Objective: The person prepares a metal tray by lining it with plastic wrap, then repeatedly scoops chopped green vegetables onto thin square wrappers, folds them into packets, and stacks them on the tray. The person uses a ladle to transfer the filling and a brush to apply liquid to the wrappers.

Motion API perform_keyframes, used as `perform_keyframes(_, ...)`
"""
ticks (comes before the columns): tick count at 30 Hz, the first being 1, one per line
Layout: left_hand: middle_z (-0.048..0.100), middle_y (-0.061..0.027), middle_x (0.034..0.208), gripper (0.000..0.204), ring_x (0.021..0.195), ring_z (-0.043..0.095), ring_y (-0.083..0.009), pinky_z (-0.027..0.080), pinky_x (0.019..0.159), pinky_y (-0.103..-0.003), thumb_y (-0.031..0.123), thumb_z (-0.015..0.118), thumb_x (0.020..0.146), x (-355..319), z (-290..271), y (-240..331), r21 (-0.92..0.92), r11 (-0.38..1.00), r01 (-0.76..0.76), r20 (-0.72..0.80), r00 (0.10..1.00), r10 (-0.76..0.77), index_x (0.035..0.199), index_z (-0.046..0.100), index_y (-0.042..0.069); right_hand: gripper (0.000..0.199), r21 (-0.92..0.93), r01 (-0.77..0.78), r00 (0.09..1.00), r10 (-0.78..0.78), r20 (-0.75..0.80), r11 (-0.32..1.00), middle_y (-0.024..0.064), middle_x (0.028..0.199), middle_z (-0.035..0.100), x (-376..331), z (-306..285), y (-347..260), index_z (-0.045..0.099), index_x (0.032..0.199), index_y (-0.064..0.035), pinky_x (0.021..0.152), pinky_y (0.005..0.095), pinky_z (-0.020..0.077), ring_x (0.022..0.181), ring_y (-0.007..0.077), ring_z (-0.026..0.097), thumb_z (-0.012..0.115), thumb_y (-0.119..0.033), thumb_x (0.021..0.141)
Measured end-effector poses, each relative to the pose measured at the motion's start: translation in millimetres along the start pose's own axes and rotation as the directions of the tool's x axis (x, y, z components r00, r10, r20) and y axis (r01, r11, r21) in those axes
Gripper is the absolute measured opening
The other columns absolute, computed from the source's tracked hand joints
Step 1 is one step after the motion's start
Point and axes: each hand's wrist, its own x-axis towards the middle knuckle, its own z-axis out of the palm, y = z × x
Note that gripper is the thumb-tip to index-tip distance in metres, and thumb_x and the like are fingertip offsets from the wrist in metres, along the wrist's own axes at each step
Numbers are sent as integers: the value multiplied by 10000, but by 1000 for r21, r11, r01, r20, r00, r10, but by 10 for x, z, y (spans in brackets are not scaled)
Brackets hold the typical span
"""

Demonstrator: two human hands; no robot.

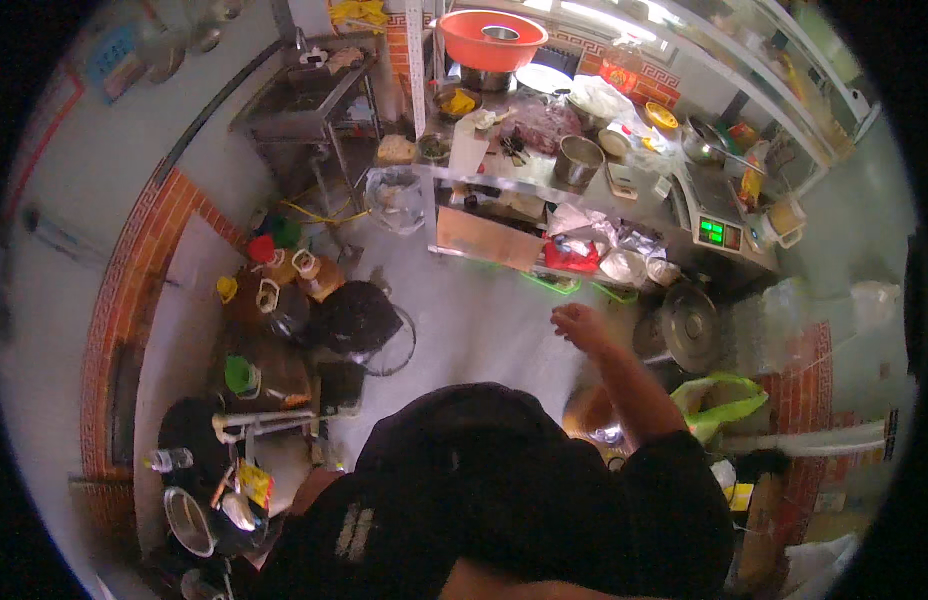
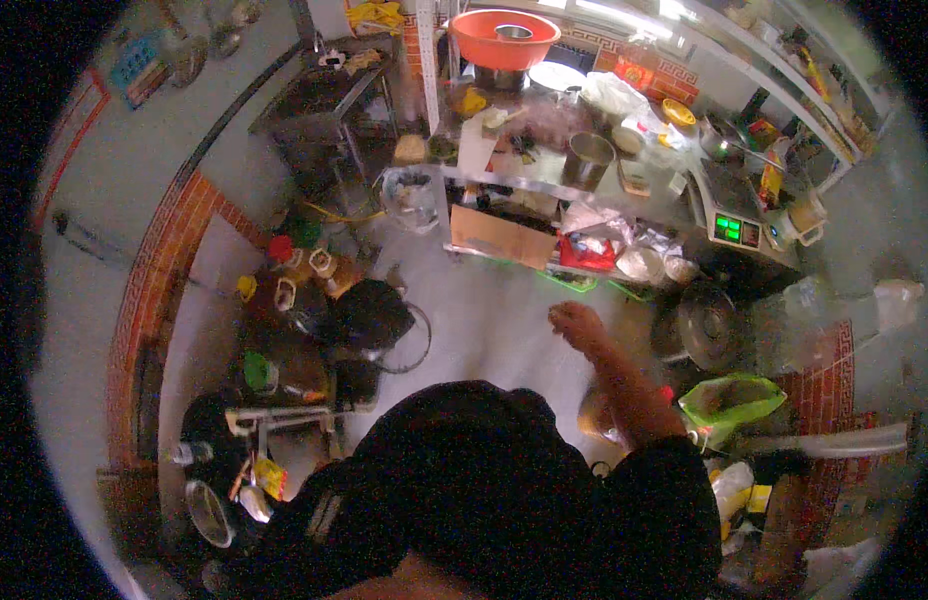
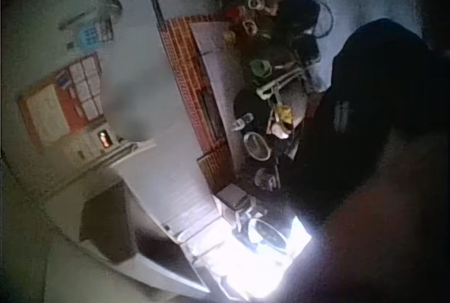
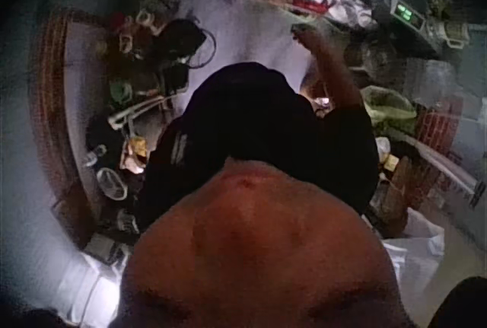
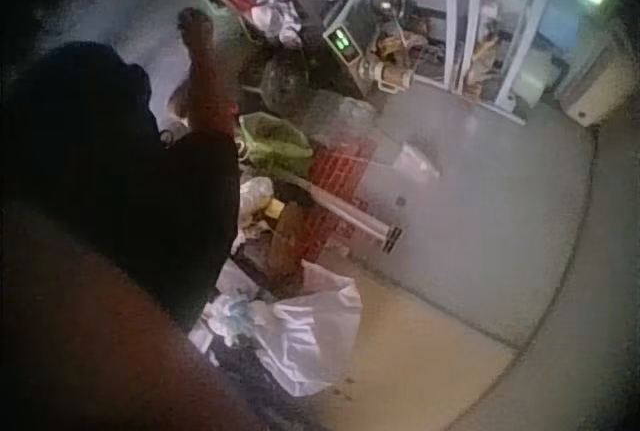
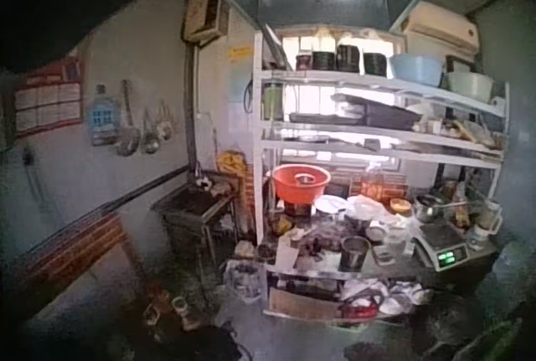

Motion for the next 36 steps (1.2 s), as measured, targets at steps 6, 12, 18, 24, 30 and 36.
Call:
perform_keyframes(6, 739, -200, 996, 515, 872, 716, -352, 561, 796, -466, 497, 652, 928, 1134, -797, 485, -704, 705, -89, -191, 979, -66, 1169, 709, 45, 293, -670, 481, 815, -570, 105, 565, 188, 906, 697, 2673, -756, -836, 670, 936, -50, 723, 500, 519, 792, 387, 643, 641, -341, 947)
perform_keyframes(12, 736, -153, 917, 345, 823, 711, -330, 570, 737, -450, 362, 641, 926, 990, -693, 1668, -847, 527, 69, -212, 866, -454, 1105, 725, 80, 383, -705, 313, 915, -401, 45, 636, 227, 1108, 711, 5757, -1025, -1940, 716, 1178, -104, 891, 499, 555, 1049, 406, 688, 695, -390, 925)
perform_keyframes(18, 725, -86, 943, 241, 906, 692, -315, 573, 792, -440, 247, 617, 907, 12, -492, 2917, -733, 625, 270, -57, 890, -452, 1092, 719, 132, 454, -916, 381, 921, -132, 365, 125, 170, 1307, 662, 7924, -888, -1906, 681, 1233, -85, 965, 454, 549, 1173, 338, 659, 724, -382, 892)
perform_keyframes(24, 713, -116, 984, 178, 879, 676, -331, 554, 754, -443, 224, 599, 983, 10, -1119, 3504, 441, 897, 35, 16, 999, -46, 1029, 689, 78, 297, -913, 400, 915, -84, 394, 81, 167, 1217, 686, 8768, -749, -1253, 660, 1206, -95, 985, 480, 534, 1173, 356, 644, 580, -189, 936)
perform_keyframes(30, 727, -152, 1050, 274, 972, 708, -334, 577, 826, -441, 291, 683, 979, 388, -1807, 4463, -231, 972, -32, -509, 856, -93, 1132, 675, 64, 432, -870, 463, 871, -91, 482, -171, 148, 1261, 679, 8801, -807, -1576, 656, 1254, -90, 992, 511, 535, 1201, 346, 654, 684, -336, 900)
perform_keyframes(36, 725, -156, 1091, 270, 968, 729, -313, 584, 817, -408, 267, 722, 954, 426, -1957, 4753, -304, 949, 77, -474, 852, -221, 1128, 678, 65, 487, -914, 312, 902, -383, 200, 259, 156, 1207, 712, 8958, -1239, -1751, 678, 1199, -75, 937, 487, 545, 1095, 359, 681, 717, -431, 869)
